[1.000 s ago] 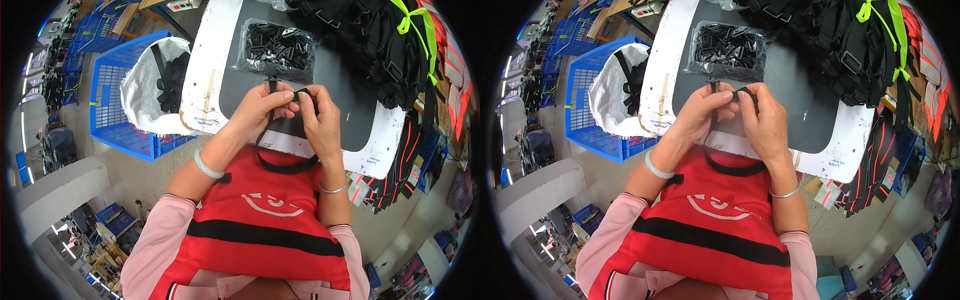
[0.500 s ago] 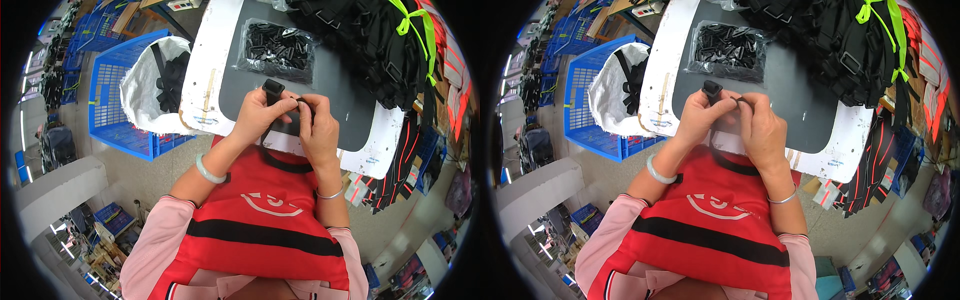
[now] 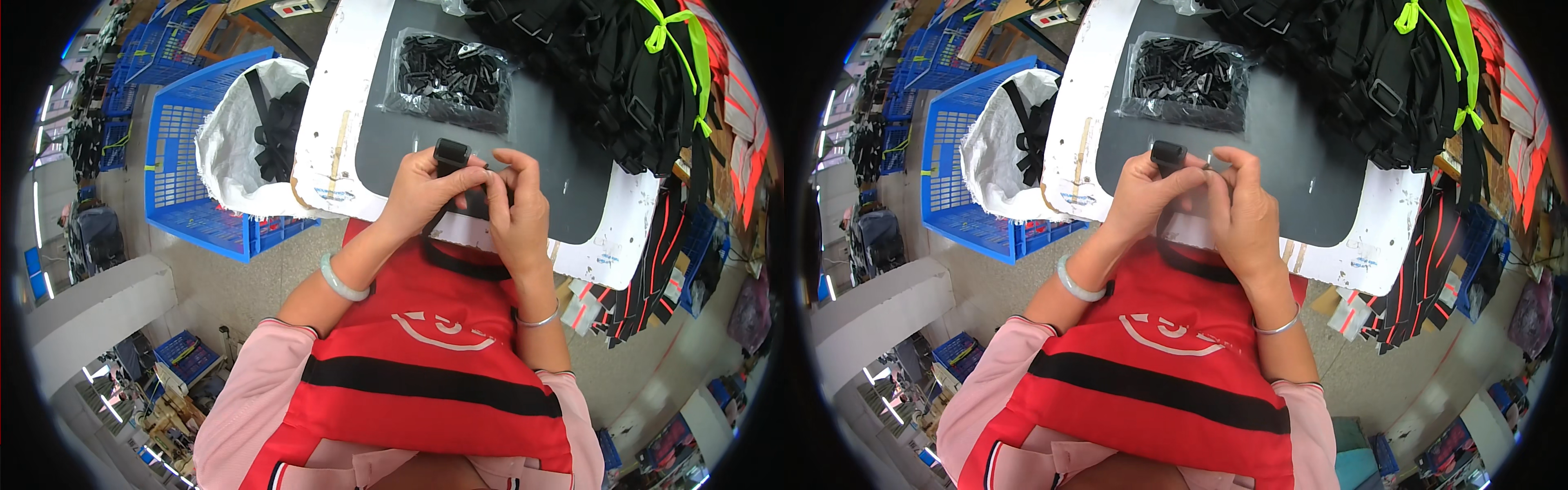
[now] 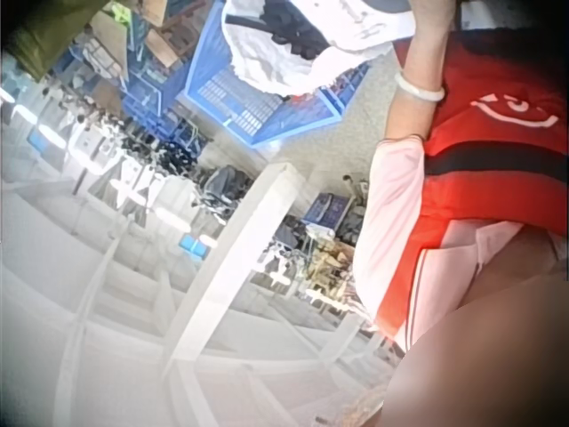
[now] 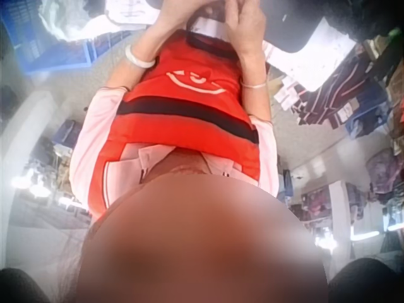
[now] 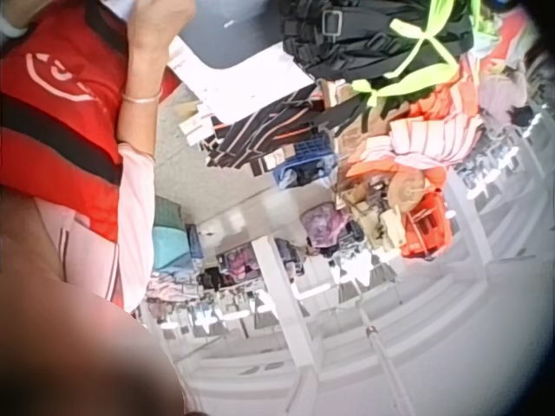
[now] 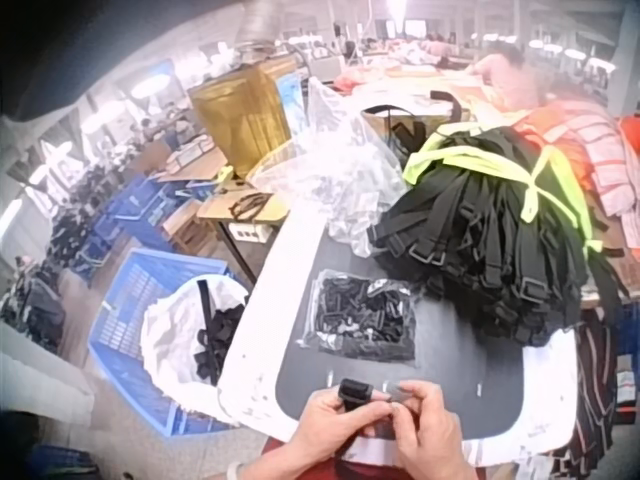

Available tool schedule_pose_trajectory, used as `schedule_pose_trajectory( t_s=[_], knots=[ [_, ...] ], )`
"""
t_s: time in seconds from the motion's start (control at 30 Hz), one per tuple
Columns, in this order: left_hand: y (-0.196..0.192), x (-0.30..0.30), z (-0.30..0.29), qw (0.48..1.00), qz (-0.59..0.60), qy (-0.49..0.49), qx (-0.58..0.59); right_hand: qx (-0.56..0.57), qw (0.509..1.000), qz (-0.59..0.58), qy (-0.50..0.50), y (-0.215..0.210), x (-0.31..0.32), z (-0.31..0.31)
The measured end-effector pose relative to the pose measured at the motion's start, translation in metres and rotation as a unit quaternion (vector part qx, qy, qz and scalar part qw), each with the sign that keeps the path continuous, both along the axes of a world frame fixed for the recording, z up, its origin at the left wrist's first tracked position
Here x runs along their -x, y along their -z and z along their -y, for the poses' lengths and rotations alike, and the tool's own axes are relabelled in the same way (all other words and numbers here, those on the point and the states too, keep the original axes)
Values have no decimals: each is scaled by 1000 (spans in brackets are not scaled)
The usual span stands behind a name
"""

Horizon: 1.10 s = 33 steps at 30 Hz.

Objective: Thread plastic buckles onto black nylon straps at a factory workstation.

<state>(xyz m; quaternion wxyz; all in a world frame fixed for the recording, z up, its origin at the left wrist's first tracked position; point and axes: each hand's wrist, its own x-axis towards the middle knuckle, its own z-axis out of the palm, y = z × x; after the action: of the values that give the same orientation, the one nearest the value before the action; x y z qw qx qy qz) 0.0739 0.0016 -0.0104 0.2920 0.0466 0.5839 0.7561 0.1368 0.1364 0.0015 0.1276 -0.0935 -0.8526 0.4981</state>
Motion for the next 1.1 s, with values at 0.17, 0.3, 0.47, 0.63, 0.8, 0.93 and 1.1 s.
schedule_pose_trajectory(
  t_s=[0.17,0.3,0.47,0.63,0.8,0.93,1.1],
  knots=[
    [-6,6,6,993,100,43,-35,22,1000,-9,-15,0,-5,-4],
    [-6,13,14,989,111,97,-8,0,998,-10,-56,0,-8,-6],
    [-4,15,16,981,125,149,-16,-24,992,-14,-126,-12,-8,-9],
    [-13,5,8,981,170,91,-30,20,995,-45,-83,-5,-7,-6],
    [-6,4,10,988,113,106,-20,21,997,-26,-66,-3,-11,-5],
    [-7,1,7,993,82,85,16,-1,996,-59,-66,3,-10,-4],
    [-20,0,6,995,39,80,41,-8,999,-13,-53,-9,-11,-8]
  ],
)
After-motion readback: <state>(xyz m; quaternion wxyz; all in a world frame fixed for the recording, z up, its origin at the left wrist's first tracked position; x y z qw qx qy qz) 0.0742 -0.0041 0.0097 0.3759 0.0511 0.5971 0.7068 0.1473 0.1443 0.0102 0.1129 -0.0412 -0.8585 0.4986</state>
